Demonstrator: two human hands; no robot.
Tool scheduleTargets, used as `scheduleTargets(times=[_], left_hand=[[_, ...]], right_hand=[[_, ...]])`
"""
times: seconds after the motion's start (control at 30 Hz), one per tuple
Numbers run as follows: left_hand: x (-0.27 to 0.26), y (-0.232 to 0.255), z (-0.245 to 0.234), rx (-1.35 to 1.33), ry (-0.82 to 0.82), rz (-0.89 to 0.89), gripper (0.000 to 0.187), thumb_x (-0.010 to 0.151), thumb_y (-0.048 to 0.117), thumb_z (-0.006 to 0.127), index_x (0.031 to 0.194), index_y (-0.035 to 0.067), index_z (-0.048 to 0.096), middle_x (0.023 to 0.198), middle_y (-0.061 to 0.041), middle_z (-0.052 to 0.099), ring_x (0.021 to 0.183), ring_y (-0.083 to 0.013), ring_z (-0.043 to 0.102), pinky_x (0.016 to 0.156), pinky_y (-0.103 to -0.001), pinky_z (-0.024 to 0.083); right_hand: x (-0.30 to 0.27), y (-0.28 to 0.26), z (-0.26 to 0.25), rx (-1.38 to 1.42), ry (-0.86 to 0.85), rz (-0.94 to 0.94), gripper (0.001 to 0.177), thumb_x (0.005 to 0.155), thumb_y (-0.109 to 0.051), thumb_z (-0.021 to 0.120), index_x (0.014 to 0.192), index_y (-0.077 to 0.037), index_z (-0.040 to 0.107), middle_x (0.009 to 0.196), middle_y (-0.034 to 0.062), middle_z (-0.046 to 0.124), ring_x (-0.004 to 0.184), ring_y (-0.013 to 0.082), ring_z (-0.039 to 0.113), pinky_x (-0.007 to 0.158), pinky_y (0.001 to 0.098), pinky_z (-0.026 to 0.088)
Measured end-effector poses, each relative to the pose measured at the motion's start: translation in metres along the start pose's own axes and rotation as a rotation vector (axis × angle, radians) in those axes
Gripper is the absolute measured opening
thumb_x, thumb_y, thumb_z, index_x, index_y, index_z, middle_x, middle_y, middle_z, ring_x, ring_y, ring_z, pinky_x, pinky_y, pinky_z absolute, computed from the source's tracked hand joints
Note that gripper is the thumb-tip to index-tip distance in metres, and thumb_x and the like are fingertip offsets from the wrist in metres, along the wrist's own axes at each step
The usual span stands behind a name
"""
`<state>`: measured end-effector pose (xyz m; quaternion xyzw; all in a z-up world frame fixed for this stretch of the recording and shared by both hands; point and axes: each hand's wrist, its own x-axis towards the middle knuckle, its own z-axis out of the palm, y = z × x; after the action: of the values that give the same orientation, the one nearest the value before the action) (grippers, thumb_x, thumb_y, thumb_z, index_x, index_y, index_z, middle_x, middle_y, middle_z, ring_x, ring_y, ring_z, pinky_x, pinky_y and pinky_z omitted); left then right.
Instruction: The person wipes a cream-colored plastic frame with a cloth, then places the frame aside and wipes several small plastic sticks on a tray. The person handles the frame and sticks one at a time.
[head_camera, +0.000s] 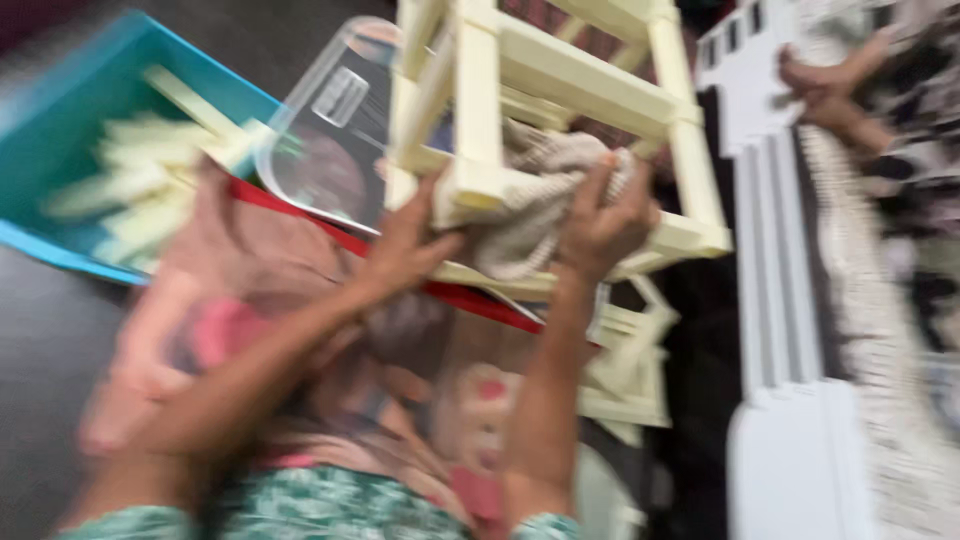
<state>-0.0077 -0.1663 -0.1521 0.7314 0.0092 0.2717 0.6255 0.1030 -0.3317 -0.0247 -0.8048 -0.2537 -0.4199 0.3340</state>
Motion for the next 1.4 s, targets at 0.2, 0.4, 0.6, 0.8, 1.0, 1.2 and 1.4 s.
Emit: scheduleTargets(times=[0.2,0.4,0.6,0.8,1.0,1.2,1.4], left_hand=[[-0.003,0.015,-0.023,-0.011,-0.001,-0.073,0.085,0.084,0.017,0.074,0.158,0.005,0.033,0.126,-0.019,0.069,0.108,-0.0248,0.07,0.094,-0.036,0.055],[-0.013,0.002,-0.019,-0.184,-0.029,0.048,0.063,0.101,0.025,0.068,0.153,0.002,0.042,0.128,-0.018,0.071,0.117,-0.0209,0.067,0.1,-0.035,0.055],[-0.007,-0.026,-0.019,-0.177,-0.004,-0.132,0.069,0.105,0.04,0.055,0.16,0.003,0.035,0.114,-0.014,0.066,0.103,-0.0189,0.061,0.093,-0.033,0.051],[-0.01,-0.003,-0.027,-0.159,-0.009,-0.013,0.051,0.098,0.024,0.065,0.142,0.003,0.051,0.112,-0.01,0.071,0.101,-0.0196,0.069,0.088,-0.035,0.055],[0.005,0.047,-0.027,0.204,0.204,-0.03,0.049,0.085,0.004,0.075,0.13,0.005,0.055,0.106,-0.016,0.074,0.101,-0.0257,0.074,0.082,-0.037,0.057],[0.012,0.031,-0.033,0.111,0.295,-0.011,0.039,0.088,-0.004,0.069,0.125,0.003,0.062,0.109,-0.013,0.075,0.102,-0.0221,0.075,0.087,-0.034,0.058],[0.012,0.024,-0.043,-0.004,0.287,0.017,0.037,0.089,-0.006,0.069,0.125,-0.001,0.061,0.115,-0.011,0.074,0.105,-0.0186,0.071,0.093,-0.031,0.056]], right_hand=[[-0.005,-0.031,-0.01,-0.089,-0.03,-0.028,0.028,0.108,-0.024,0.061,0.119,0.001,0.067,0.102,0.0195,0.07,0.094,0.0406,0.064,0.095,0.0516,0.043],[-0.019,-0.029,-0.019,-0.102,-0.045,-0.111,0.024,0.108,-0.02,0.059,0.12,0.0,0.065,0.107,0.0166,0.07,0.099,0.0358,0.064,0.096,0.045,0.04],[-0.019,-0.03,-0.02,-0.047,-0.041,-0.082,0.025,0.11,-0.024,0.062,0.121,-0.002,0.064,0.115,0.0172,0.068,0.107,0.0388,0.064,0.098,0.0491,0.039],[-0.026,-0.037,-0.016,-0.041,-0.033,-0.091,0.031,0.107,-0.028,0.063,0.128,-0.005,0.064,0.114,0.0151,0.067,0.107,0.0355,0.063,0.105,0.0491,0.04],[-0.014,-0.055,-0.02,-0.038,-0.055,-0.112,0.034,0.107,-0.032,0.063,0.128,-0.006,0.062,0.111,0.0138,0.066,0.105,0.0342,0.064,0.101,0.048,0.04],[-0.02,-0.063,-0.007,-0.052,-0.077,-0.153,0.047,0.107,-0.048,0.059,0.132,-0.009,0.058,0.109,0.0112,0.063,0.103,0.0294,0.063,0.1,0.0474,0.039],[-0.026,-0.077,-0.011,-0.042,-0.129,-0.139,0.052,0.108,-0.051,0.06,0.138,-0.009,0.056,0.109,0.0098,0.06,0.105,0.0286,0.061,0.1,0.0463,0.041]])
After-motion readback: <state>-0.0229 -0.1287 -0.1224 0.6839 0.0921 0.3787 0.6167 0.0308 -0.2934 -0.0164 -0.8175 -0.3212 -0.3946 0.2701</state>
